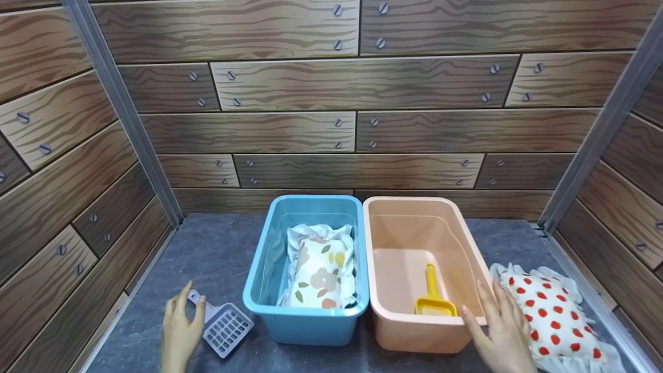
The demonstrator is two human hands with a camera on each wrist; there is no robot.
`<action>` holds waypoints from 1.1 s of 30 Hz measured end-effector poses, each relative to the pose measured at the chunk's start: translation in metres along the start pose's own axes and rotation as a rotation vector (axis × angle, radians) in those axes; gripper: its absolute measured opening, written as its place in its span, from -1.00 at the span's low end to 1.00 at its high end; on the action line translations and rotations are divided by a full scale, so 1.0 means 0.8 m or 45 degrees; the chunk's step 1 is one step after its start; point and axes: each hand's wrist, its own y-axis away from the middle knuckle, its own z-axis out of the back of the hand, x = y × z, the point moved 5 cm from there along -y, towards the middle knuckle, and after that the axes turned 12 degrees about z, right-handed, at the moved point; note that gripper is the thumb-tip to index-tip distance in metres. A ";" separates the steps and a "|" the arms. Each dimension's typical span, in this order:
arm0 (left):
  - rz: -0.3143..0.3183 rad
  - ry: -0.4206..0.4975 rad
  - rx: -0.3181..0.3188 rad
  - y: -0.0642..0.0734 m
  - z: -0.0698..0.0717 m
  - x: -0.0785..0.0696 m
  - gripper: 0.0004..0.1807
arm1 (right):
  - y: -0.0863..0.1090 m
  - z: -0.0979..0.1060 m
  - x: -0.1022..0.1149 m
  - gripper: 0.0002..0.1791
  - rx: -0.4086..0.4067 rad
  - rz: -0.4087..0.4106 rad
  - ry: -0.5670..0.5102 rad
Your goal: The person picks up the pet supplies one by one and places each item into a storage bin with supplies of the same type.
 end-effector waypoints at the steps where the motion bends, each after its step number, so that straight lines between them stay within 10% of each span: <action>1: 0.011 -0.015 0.018 -0.003 -0.002 0.005 -0.40 | 0.000 0.000 0.000 -0.35 -0.014 0.004 -0.002; 17: 0.197 -0.033 0.063 -0.032 -0.021 0.063 -0.44 | 0.003 -0.006 0.001 -0.35 -0.024 -0.012 -0.019; 33: 0.224 0.003 0.127 -0.055 -0.036 0.068 -0.40 | 0.004 -0.004 -0.001 -0.33 -0.142 0.034 -0.039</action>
